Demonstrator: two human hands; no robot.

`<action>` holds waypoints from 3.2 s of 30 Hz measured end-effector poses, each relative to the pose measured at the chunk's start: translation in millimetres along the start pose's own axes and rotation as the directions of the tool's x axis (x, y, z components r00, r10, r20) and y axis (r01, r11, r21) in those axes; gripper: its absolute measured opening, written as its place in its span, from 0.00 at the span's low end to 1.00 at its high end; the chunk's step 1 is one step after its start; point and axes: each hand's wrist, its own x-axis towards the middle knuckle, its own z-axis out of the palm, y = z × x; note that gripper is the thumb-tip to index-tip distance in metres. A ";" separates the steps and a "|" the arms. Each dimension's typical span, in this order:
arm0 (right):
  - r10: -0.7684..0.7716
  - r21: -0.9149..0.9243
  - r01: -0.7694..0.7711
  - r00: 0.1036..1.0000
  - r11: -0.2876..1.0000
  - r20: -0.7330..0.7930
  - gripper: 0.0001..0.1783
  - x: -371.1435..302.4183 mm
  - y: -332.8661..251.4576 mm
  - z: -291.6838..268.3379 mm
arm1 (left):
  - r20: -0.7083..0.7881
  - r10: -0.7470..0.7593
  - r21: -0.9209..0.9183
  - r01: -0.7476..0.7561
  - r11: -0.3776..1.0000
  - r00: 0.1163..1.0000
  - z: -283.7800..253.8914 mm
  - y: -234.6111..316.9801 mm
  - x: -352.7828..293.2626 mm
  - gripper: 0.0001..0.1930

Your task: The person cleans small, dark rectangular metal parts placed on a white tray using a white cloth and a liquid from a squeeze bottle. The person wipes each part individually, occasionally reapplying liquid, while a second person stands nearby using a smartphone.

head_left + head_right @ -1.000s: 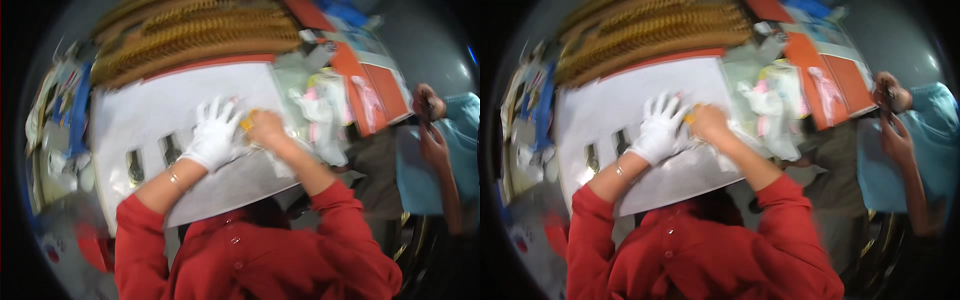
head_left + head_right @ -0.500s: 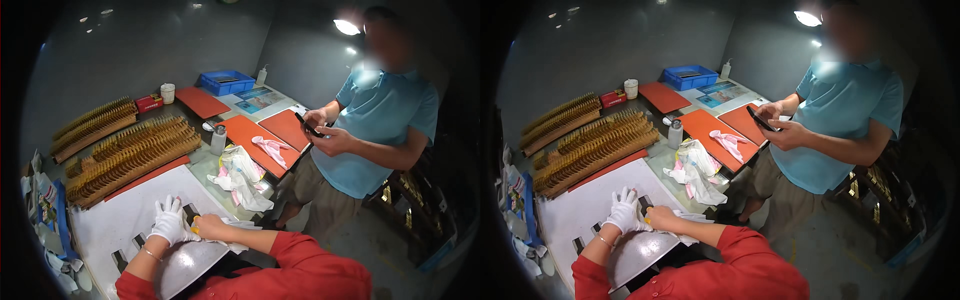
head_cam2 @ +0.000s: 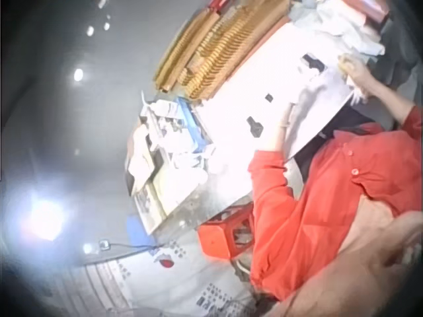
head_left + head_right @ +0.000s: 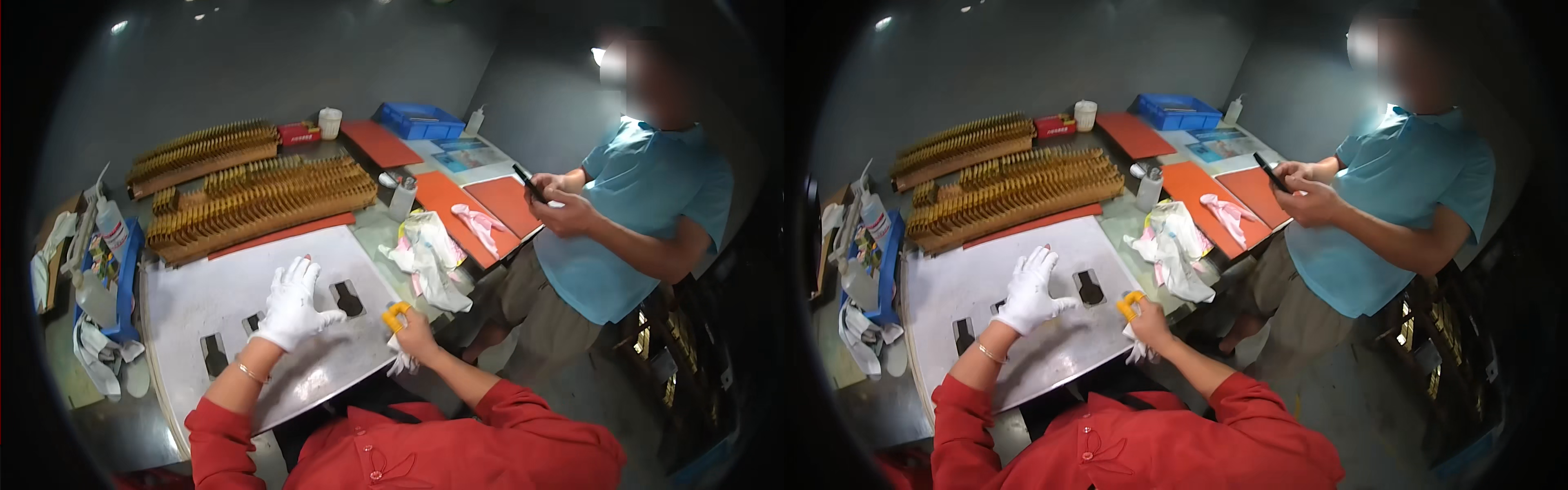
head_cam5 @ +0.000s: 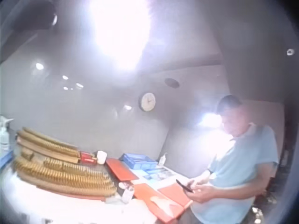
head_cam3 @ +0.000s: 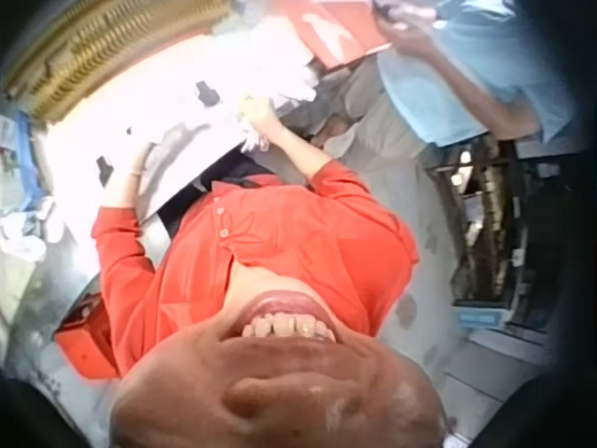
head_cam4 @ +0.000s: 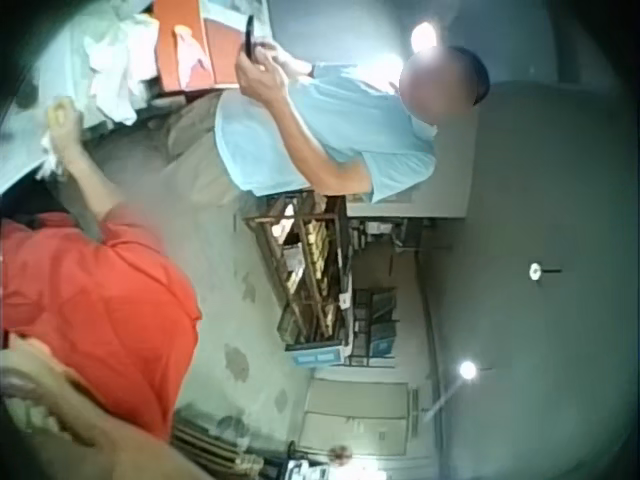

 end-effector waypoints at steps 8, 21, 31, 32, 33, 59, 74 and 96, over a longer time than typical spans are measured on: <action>0.011 0.051 -0.003 0.987 0.999 -0.162 0.09 -3.6 4.4 7.4 | 0.032 0.346 -0.042 -0.345 0.938 0.938 -15.2 -14.4 -133.1 0.09; 0.021 -0.157 -0.083 0.933 0.984 -0.359 0.09 -6.4 1.4 13.9 | 0.114 0.552 -0.529 -0.420 0.738 0.826 -13.2 -31.3 -149.4 0.20; 0.130 -0.215 -0.215 0.927 0.953 -0.352 0.12 1.0 22.5 15.9 | 0.240 0.391 -0.484 -0.239 0.841 0.889 -10.7 -36.9 -145.6 0.21; 0.091 -0.354 -0.229 0.926 0.907 -0.366 0.10 -7.3 43.1 11.7 | 0.194 0.407 -0.451 -0.288 0.845 0.892 -9.7 -34.4 -139.5 0.21; 0.097 -0.327 -0.222 0.928 0.918 -0.359 0.10 -1.7 22.1 12.0 | 0.268 0.427 -0.433 -0.288 0.854 0.864 -17.0 -34.0 -134.6 0.21; 0.234 0.605 -0.189 0.972 0.773 0.006 0.10 1.4 22.2 -13.4 | -0.016 0.104 -0.249 -0.104 0.963 0.994 21.0 27.9 -102.9 0.17; 0.242 0.630 -0.388 0.920 0.673 0.308 0.10 6.4 37.2 -23.9 | -0.083 0.022 -0.132 -0.033 0.991 0.996 50.0 53.9 -113.1 0.09; 0.135 0.185 -0.141 0.990 0.973 0.045 0.10 9.7 13.3 -7.3 | -0.366 -0.180 -0.499 -0.029 0.866 0.913 38.6 37.7 -128.2 0.19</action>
